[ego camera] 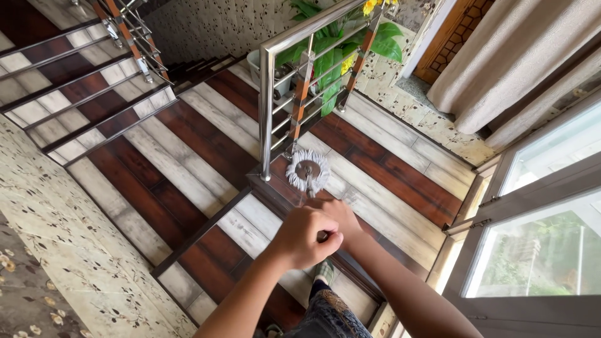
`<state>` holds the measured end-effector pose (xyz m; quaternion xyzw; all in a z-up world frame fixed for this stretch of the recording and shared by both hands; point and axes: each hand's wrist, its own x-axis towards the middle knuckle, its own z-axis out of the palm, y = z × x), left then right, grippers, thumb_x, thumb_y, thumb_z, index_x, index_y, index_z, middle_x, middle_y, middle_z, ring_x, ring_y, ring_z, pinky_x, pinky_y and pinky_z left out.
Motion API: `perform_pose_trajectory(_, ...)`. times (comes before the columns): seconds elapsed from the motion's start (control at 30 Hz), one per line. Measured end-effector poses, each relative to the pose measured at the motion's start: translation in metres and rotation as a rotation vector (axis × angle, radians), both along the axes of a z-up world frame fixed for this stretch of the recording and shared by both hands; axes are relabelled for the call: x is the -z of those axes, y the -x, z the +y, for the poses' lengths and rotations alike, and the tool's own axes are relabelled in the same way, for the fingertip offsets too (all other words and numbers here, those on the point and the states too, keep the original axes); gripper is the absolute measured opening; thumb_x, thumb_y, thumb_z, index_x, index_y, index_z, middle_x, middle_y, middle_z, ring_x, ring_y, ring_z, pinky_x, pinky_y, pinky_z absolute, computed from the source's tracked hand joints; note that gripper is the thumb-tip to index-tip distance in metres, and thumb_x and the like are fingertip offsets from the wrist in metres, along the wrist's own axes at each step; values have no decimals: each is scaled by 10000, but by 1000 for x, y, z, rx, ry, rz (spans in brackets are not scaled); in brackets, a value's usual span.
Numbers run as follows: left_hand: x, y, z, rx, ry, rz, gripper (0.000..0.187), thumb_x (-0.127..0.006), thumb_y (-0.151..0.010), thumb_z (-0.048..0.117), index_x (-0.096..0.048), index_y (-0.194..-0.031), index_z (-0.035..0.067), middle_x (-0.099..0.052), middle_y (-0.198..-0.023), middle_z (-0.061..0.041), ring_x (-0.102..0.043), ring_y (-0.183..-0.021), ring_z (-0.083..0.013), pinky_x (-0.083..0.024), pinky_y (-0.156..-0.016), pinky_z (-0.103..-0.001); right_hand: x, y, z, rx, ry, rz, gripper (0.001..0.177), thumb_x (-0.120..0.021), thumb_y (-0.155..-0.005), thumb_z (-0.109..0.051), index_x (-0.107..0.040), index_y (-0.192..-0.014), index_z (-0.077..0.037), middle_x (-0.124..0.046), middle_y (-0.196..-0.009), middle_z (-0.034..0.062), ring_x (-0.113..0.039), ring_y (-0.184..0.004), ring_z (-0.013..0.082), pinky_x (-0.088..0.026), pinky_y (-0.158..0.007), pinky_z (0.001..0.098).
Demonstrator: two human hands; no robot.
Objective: Mopping the floor on a landing near stairs.
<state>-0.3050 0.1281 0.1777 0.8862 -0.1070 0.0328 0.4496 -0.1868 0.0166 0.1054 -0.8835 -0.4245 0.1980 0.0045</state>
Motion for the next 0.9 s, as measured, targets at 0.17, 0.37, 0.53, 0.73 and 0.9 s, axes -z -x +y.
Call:
perform_pose_trajectory(0.17, 9, 4, 33, 0, 221, -213, 326, -655, -844, 277, -553, -564, 147, -568, -548, -4, -494, -542, -158, -457, -617, -364, -6, 18, 27, 33, -258, -4, 243, -534, -923, -116, -613, -1152, -135, -651, -823, 32, -593, -593, 143, -553, -563, 309)
perform_pose_trajectory(0.37, 5, -18, 55, 48, 526, -381, 309, -663, -806, 237, -473, -582, 142, -506, -593, -4, -535, -705, -159, -426, -1169, -445, 65, -16, 56, 38, -1056, 300, 94, -554, -987, -142, -594, -917, -93, -648, -933, 51, -640, -828, 188, -574, -758, 309)
perform_pose_trajectory(0.53, 47, -51, 85, 39, 453, -140, 325, -678, -765, 206, -440, -564, 115, -507, -566, -19, -522, -623, -192, -322, -1247, -492, 82, -56, 83, 257, -918, 236, 167, -671, -941, -181, -602, -888, -39, -625, -862, 91, -635, -840, 253, -517, -751, 390)
perform_pose_trajectory(0.73, 105, -118, 129, 15, 454, 63, 167, -675, -793, 155, -544, -726, 75, -686, -1003, -87, -592, -1344, -293, -344, -1206, -499, 148, -137, 119, 202, -899, 171, 138, -677, -888, -176, -613, -901, -54, -629, -909, 80, -626, -906, 274, -527, -815, 394)
perform_pose_trajectory(0.9, 119, -187, 159, -14, 299, 236, 146, -708, -789, 171, -619, -821, 60, -641, -1367, -120, -381, -1504, -315, -336, -1180, -471, 160, -206, 148, 336, -786, 104, 235, -702, -941, -262, -621, -871, -52, -614, -939, 87, -617, -986, 304, -502, -832, 436)
